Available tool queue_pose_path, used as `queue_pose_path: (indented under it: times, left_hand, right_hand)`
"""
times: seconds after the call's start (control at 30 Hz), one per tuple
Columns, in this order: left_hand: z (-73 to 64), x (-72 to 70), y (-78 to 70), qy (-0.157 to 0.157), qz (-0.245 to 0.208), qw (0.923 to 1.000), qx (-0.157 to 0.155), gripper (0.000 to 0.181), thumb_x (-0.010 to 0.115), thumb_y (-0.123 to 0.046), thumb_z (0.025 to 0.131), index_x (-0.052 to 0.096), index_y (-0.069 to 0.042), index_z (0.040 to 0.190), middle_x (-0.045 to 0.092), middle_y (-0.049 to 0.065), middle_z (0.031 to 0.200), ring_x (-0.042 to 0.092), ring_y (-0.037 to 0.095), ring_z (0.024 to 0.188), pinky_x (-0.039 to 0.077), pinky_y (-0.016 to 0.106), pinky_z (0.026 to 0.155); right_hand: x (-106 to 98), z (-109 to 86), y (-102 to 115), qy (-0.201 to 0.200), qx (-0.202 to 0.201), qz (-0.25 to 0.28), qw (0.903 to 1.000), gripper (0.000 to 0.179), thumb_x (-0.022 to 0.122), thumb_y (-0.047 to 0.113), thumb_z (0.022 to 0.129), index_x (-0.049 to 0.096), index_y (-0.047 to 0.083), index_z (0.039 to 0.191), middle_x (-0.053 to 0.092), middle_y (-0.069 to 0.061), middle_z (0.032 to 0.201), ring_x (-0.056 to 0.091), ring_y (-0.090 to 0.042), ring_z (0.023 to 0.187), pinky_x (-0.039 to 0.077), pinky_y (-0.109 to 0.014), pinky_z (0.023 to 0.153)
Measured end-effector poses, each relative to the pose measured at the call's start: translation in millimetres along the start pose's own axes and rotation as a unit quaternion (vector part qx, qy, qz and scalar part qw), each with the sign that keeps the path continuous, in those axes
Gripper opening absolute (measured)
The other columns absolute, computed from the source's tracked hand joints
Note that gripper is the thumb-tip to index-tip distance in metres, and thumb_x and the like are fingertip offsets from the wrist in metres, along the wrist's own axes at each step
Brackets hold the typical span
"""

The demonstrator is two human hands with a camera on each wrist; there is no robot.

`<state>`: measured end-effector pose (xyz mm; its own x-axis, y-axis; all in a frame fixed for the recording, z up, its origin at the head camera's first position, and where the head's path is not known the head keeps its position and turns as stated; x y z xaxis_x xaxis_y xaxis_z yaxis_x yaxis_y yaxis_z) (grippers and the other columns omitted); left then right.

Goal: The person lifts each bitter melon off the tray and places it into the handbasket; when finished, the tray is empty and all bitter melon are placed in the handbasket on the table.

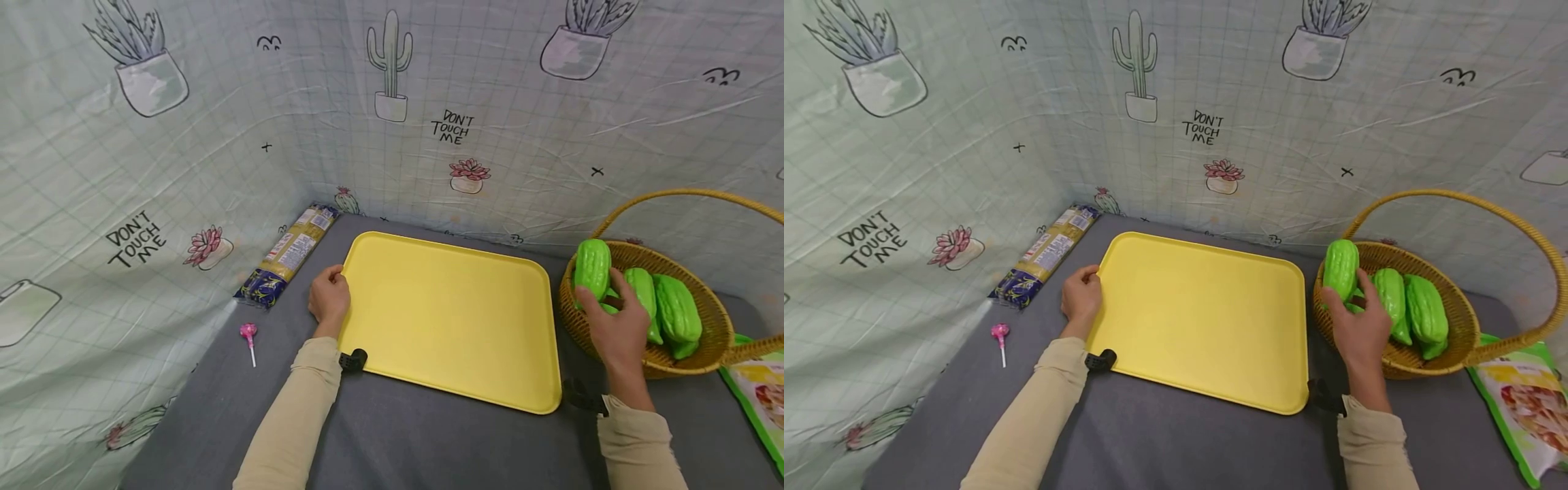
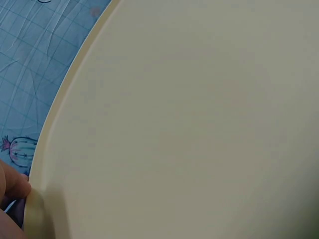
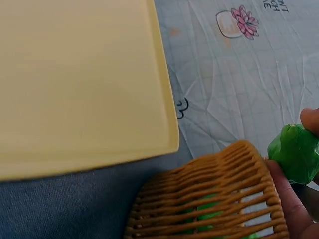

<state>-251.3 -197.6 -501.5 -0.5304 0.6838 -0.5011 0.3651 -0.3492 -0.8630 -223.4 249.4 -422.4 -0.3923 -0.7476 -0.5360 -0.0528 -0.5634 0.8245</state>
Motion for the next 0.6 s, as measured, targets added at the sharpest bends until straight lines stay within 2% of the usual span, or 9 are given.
queue_pose_path:
  times: [0.17, 0.33, 0.47, 0.6]
  left_hand:
    - [-0.9, -1.3, -1.7, -0.003, 0.001, 1.0, -0.003, 0.03, 0.05, -0.021, 0.104, 0.074, -0.02, 0.122, 0.073, 0.005, 0.126, 0.066, 0.032, 0.115, 0.044, 0.056, 0.104]
    - [-2.3, -1.9, -1.7, 0.0, -0.002, 1.0, -0.001, 0.031, 0.049, -0.021, 0.105, 0.074, -0.02, 0.123, 0.072, 0.006, 0.126, 0.066, 0.032, 0.114, 0.044, 0.056, 0.103]
    - [-2.7, -1.3, -1.4, 0.0, -0.003, 1.0, 0.0, 0.03, 0.05, -0.02, 0.105, 0.074, -0.019, 0.123, 0.073, 0.006, 0.125, 0.066, 0.032, 0.113, 0.045, 0.055, 0.102]
    - [-2.2, -0.1, -1.4, -0.005, -0.004, 1.0, 0.003, 0.03, 0.05, -0.02, 0.104, 0.075, -0.019, 0.122, 0.073, 0.006, 0.124, 0.066, 0.032, 0.112, 0.046, 0.055, 0.101]
  right_hand:
    - [-5, 6.2, -6, -0.005, 0.002, -0.018, 0.9998, 0.067, 0.065, 0.036, 0.099, 0.04, 0.021, 0.158, 0.051, -0.019, 0.152, 0.04, 0.015, 0.089, 0.038, -0.005, 0.068]
    - [-7, 14.9, -13, 0.005, 0.019, -0.044, 0.9988, 0.069, 0.063, 0.039, 0.099, 0.037, 0.02, 0.16, 0.047, -0.017, 0.157, 0.042, 0.006, 0.093, 0.037, -0.008, 0.065]
    - [-9, 20.3, -16, 0.016, 0.027, -0.068, 0.9972, 0.071, 0.062, 0.039, 0.1, 0.034, 0.017, 0.161, 0.046, -0.018, 0.158, 0.049, -0.01, 0.096, 0.036, -0.009, 0.063]
    - [-11, 23.5, -17, 0.022, 0.026, -0.074, 0.9967, 0.071, 0.061, 0.038, 0.101, 0.033, 0.013, 0.161, 0.044, -0.02, 0.159, 0.057, -0.033, 0.109, 0.036, -0.013, 0.065]
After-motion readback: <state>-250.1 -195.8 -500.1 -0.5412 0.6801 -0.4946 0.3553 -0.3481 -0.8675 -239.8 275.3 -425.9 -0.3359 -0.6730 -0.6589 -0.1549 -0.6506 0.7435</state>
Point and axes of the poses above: each hand's wrist, its own z-axis towards the middle knuckle, its own x-axis out of the palm, y = z × x, the point moved 1 cm from there along z, towards the middle knuckle
